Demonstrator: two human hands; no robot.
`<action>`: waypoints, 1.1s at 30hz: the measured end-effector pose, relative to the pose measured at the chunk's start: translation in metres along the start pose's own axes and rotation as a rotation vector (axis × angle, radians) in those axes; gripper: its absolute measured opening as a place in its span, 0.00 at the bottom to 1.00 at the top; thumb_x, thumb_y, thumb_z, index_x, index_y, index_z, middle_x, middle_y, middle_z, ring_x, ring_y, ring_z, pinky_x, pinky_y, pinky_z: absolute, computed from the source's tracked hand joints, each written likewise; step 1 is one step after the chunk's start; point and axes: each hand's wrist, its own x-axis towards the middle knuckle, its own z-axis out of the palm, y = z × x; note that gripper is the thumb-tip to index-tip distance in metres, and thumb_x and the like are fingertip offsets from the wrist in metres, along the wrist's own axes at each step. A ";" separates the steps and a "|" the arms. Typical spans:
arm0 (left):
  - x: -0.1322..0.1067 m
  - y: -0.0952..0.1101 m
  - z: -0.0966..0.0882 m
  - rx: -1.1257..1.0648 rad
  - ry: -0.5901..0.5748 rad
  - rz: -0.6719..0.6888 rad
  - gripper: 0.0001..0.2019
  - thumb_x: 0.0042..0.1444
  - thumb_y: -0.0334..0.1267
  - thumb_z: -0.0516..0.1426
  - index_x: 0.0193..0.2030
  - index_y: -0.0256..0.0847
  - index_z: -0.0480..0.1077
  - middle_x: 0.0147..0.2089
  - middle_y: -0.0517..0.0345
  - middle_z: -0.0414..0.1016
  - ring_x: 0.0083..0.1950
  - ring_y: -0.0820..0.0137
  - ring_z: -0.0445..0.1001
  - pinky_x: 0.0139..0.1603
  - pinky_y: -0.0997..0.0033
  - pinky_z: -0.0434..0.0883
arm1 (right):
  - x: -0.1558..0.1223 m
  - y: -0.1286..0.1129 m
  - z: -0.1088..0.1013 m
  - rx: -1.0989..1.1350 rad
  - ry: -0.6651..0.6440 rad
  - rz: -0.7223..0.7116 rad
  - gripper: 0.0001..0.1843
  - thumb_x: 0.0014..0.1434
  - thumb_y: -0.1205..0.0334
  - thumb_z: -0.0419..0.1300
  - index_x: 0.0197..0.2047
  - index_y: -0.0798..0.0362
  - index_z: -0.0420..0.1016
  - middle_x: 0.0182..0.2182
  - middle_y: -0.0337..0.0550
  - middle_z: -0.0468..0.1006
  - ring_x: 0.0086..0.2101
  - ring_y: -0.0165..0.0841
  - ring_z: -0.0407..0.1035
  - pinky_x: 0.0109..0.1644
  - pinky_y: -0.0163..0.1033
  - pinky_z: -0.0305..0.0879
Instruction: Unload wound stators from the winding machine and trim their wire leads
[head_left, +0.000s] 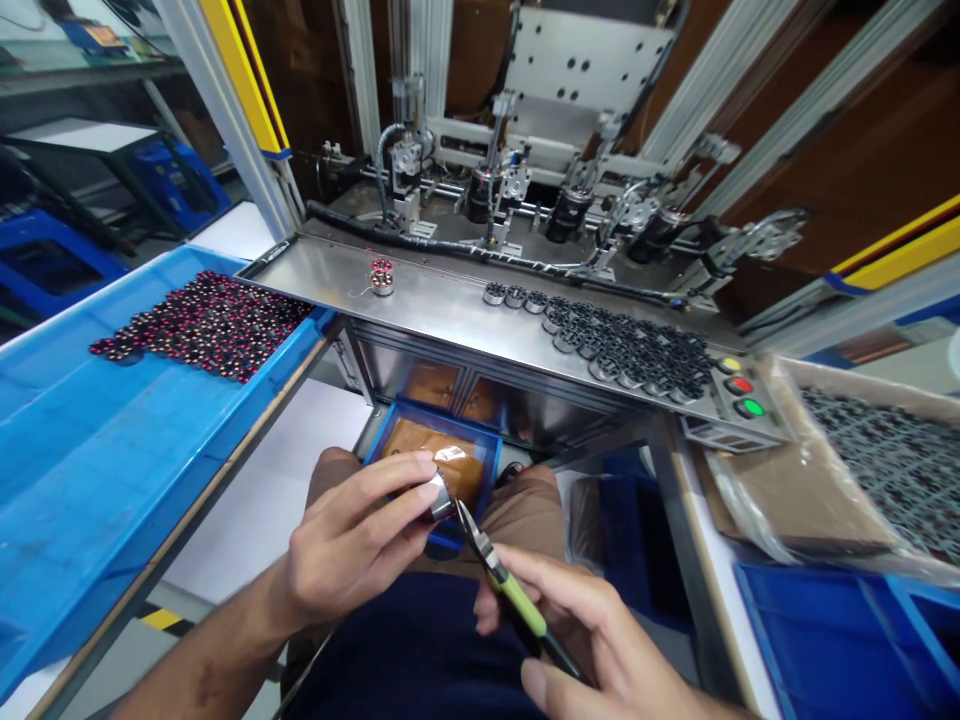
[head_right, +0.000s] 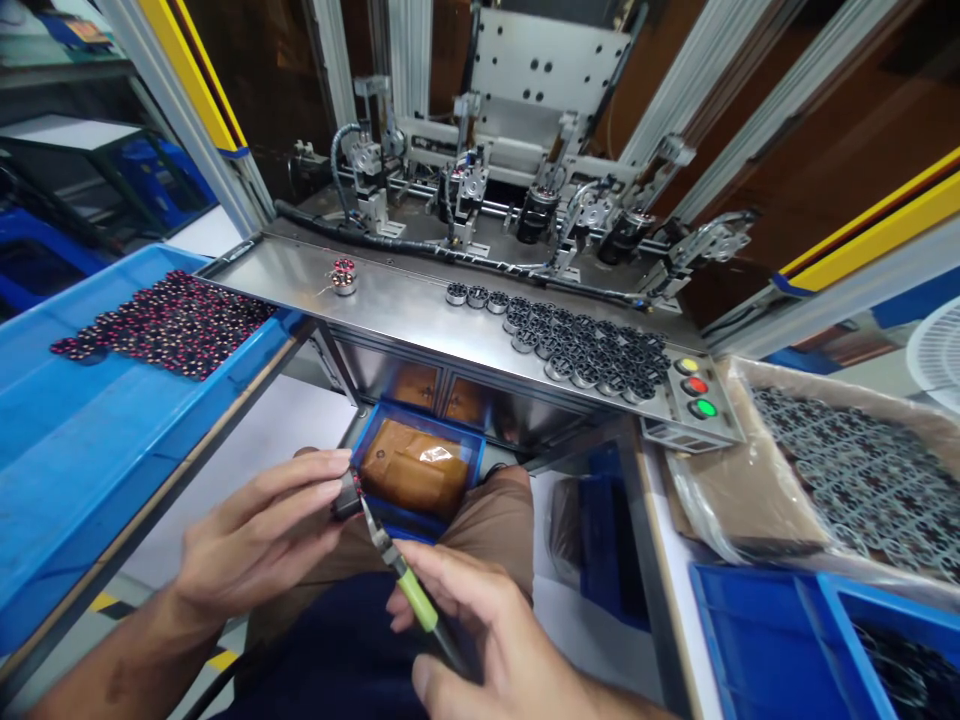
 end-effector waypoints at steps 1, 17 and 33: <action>0.001 0.000 0.000 -0.032 0.017 0.003 0.21 0.53 0.20 0.61 0.54 0.34 0.68 0.50 0.44 0.78 0.54 0.64 0.78 0.57 0.62 0.77 | 0.001 0.000 0.000 0.001 -0.002 0.007 0.38 0.52 0.79 0.56 0.64 0.44 0.65 0.45 0.47 0.78 0.44 0.34 0.76 0.52 0.43 0.71; 0.005 0.002 0.000 -0.162 0.095 0.006 0.26 0.46 0.13 0.62 0.52 0.30 0.66 0.48 0.40 0.80 0.53 0.63 0.79 0.55 0.62 0.79 | 0.009 -0.002 0.006 0.141 -0.017 0.016 0.34 0.56 0.76 0.57 0.63 0.40 0.65 0.42 0.45 0.78 0.40 0.33 0.74 0.47 0.43 0.73; 0.003 0.001 0.002 -0.148 0.098 -0.040 0.29 0.47 0.15 0.62 0.56 0.35 0.65 0.48 0.45 0.81 0.51 0.64 0.80 0.52 0.61 0.80 | 0.017 -0.006 0.006 -0.060 0.121 0.194 0.25 0.58 0.67 0.60 0.59 0.53 0.71 0.33 0.44 0.77 0.32 0.31 0.71 0.40 0.36 0.71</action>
